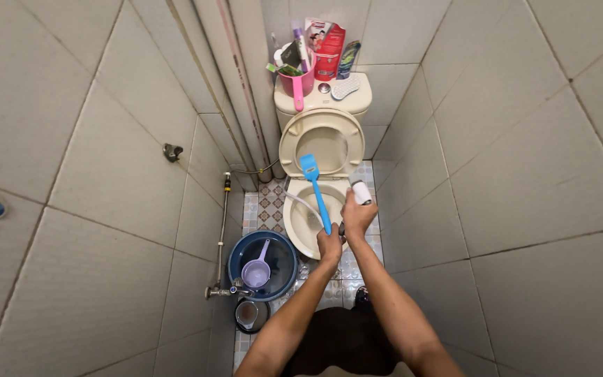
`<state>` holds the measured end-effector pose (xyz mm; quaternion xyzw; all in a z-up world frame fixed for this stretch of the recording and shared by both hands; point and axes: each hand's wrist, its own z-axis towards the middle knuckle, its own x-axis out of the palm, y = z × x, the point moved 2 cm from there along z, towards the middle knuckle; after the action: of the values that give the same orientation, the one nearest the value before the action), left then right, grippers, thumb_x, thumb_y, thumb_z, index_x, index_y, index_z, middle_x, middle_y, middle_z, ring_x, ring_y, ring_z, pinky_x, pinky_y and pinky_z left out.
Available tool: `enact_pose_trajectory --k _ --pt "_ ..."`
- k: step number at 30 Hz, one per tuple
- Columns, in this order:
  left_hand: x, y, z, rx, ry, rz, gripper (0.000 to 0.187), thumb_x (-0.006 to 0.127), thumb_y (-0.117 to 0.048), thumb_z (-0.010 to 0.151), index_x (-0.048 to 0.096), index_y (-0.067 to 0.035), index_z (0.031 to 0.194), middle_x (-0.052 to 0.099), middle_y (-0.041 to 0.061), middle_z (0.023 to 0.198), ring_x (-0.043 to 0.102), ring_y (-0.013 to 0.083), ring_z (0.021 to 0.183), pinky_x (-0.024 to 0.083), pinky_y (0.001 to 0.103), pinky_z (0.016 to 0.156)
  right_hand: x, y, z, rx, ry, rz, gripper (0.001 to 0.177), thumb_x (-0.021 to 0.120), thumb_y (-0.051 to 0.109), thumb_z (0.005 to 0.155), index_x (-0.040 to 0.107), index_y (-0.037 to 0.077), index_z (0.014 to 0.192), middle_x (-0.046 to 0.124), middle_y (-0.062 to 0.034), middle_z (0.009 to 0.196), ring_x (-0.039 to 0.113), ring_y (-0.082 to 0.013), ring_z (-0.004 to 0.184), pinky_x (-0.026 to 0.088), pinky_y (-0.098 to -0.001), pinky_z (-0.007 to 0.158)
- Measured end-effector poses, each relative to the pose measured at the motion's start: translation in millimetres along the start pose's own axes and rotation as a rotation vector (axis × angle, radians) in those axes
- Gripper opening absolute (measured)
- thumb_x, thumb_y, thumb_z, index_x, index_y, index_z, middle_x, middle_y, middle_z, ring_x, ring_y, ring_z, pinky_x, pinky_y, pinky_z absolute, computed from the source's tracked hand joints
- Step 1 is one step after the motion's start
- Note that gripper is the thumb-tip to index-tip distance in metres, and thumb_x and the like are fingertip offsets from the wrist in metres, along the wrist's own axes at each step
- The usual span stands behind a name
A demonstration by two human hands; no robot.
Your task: Scrubbing the lid and seat of a toilet using a brush and a sponge.
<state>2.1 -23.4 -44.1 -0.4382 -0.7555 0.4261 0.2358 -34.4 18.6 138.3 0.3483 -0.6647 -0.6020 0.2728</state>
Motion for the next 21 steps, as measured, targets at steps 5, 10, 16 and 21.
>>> enact_pose_trajectory --k 5,10,16,21 --pt "-11 -10 -13 -0.016 -0.028 -0.004 0.030 0.060 -0.037 0.088 0.068 -0.012 0.074 0.062 0.008 0.055 0.058 0.0161 0.053 0.047 0.031 0.055 3 -23 10 0.019 -0.079 0.016 0.024 0.074 0.015 0.081 0.064 0.000 0.064 0.053 -0.0136 0.045 0.056 -0.0194 0.036 0.039 -0.0344 0.035" --pt "-8 -4 1 -0.006 -0.024 -0.059 0.029 0.059 -0.036 0.089 0.068 -0.013 0.073 0.060 0.006 0.054 0.057 0.0138 0.051 0.046 0.027 0.054 10 -3 -1 -0.008 0.034 -0.010 0.026 0.075 0.014 0.082 0.064 -0.001 0.064 0.053 -0.0129 0.043 0.055 -0.0182 0.034 0.039 -0.0326 0.033" --pt "-14 -15 -9 0.026 -0.024 -0.073 0.028 0.060 -0.034 0.088 0.065 -0.013 0.072 0.059 0.006 0.054 0.054 0.0136 0.051 0.046 0.029 0.054 17 -14 9 -0.070 -0.016 -0.014 0.027 0.076 0.015 0.082 0.063 0.000 0.063 0.054 -0.0125 0.044 0.055 -0.0171 0.035 0.037 -0.0325 0.033" --pt "-19 -17 -32 -0.079 -0.066 -0.068 0.026 0.061 -0.037 0.085 0.065 -0.014 0.074 0.061 0.006 0.054 0.057 0.0148 0.050 0.045 0.030 0.050 18 -56 29 0.013 -0.024 -0.049 0.021 0.073 0.012 0.083 0.064 -0.001 0.070 0.055 -0.0104 0.049 0.056 -0.0173 0.037 0.036 -0.0356 0.031"
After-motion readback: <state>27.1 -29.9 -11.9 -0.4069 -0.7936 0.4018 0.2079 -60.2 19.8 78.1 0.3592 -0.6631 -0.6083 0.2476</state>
